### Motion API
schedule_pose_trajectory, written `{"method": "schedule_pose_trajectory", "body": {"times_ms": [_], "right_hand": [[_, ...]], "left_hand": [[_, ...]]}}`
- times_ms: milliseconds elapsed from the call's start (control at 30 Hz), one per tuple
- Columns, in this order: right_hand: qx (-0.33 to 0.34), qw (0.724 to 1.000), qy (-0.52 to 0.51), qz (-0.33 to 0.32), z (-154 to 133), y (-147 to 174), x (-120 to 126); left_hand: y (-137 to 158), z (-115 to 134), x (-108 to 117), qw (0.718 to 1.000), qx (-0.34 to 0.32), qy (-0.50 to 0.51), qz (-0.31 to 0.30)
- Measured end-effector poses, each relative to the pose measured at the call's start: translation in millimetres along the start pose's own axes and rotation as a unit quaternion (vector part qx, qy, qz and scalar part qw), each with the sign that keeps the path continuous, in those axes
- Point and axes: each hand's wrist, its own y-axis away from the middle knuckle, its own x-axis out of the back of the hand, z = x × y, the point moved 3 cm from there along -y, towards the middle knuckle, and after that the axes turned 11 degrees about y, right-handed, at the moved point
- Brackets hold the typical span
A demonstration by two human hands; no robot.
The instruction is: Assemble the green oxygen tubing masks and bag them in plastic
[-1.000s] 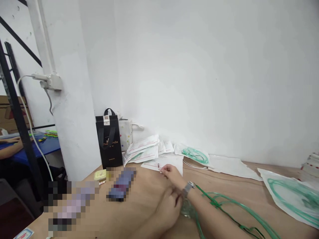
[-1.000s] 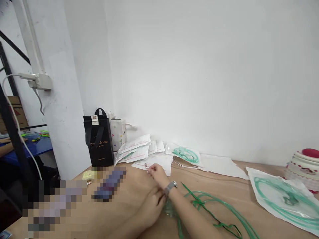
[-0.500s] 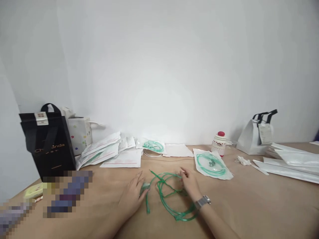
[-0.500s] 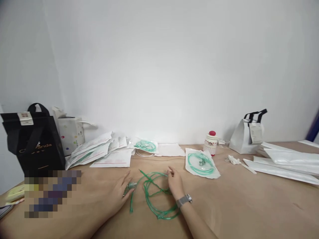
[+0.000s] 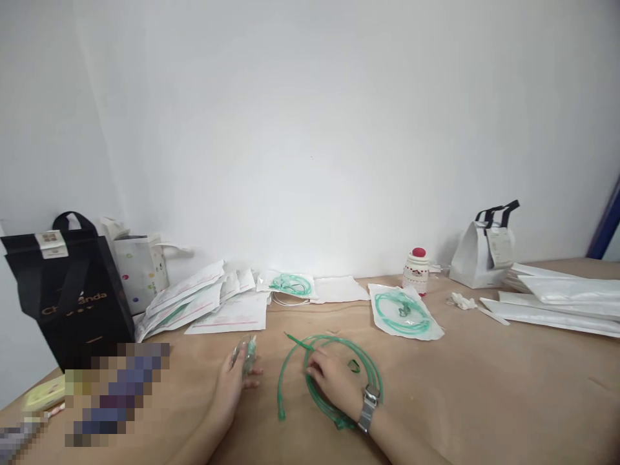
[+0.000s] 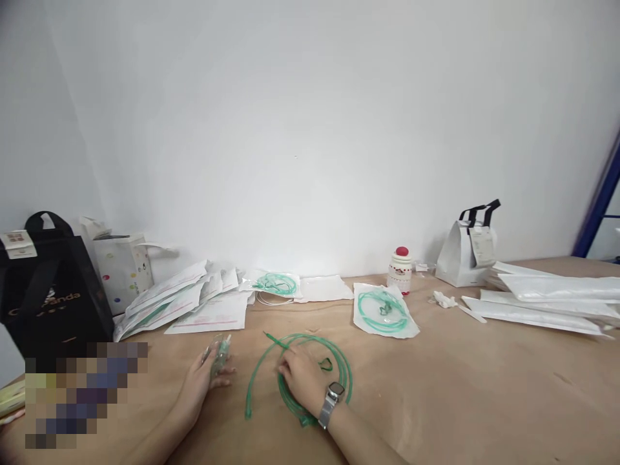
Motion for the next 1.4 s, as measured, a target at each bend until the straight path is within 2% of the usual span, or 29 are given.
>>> {"method": "schedule_pose_trajectory", "body": {"times_ms": [167,267,400,500,567,633,700,833,967,1067,1133,1200,1267,1300,1400], "right_hand": [[-0.104,0.992,0.044,0.062,35.9,-8.1,22.4],[-0.122,0.988,0.044,0.085,38.5,-7.4,27.0],[-0.098,0.993,-0.032,0.061,23.2,-10.9,7.3],[-0.122,0.984,-0.120,0.052,18.9,-17.3,-7.7],[-0.152,0.968,-0.192,0.054,22.9,-21.1,-10.6],[-0.184,0.942,-0.278,0.049,29.8,-22.9,-7.7],[-0.206,0.903,-0.375,0.029,35.9,-22.3,-1.1],[-0.223,0.801,-0.554,-0.049,37.3,-16.3,13.9],[-0.241,0.711,-0.653,-0.104,30.9,-12.2,19.9],[-0.253,0.673,-0.688,-0.102,29.4,-12.1,16.6],[-0.260,0.661,-0.699,-0.086,30.3,-11.7,12.6],[-0.262,0.655,-0.704,-0.082,30.0,-10.1,8.6],[-0.260,0.649,-0.708,-0.102,26.5,-7.5,5.8],[-0.257,0.645,-0.710,-0.117,23.7,-6.2,5.1],[-0.239,0.639,-0.714,-0.158,13.2,-2.8,6.2]], "left_hand": [[5.3,-1.3,-1.6,0.992,0.081,0.093,-0.003],[10.0,1.3,-6.1,0.983,0.131,0.127,0.001],[16.8,5.6,-10.8,0.966,0.189,0.173,-0.019],[20.2,8.8,-13.1,0.956,0.200,0.208,-0.047],[20.9,10.1,-14.6,0.954,0.186,0.229,-0.058],[21.2,10.1,-16.1,0.953,0.168,0.246,-0.057],[22.4,8.8,-17.4,0.952,0.157,0.258,-0.049],[29.3,6.4,-20.4,0.950,0.169,0.258,-0.059],[35.1,7.2,-23.2,0.950,0.187,0.233,-0.087],[36.1,6.9,-23.4,0.954,0.193,0.213,-0.089],[34.8,6.6,-22.6,0.971,0.164,0.139,-0.105],[31.5,8.2,-21.8,0.988,0.062,-0.019,-0.143],[27.9,9.4,-20.9,0.969,-0.052,-0.168,-0.172],[25.8,9.4,-19.7,0.958,-0.090,-0.209,-0.175],[20.0,10.6,-13.5,0.941,-0.139,-0.262,-0.164]]}}
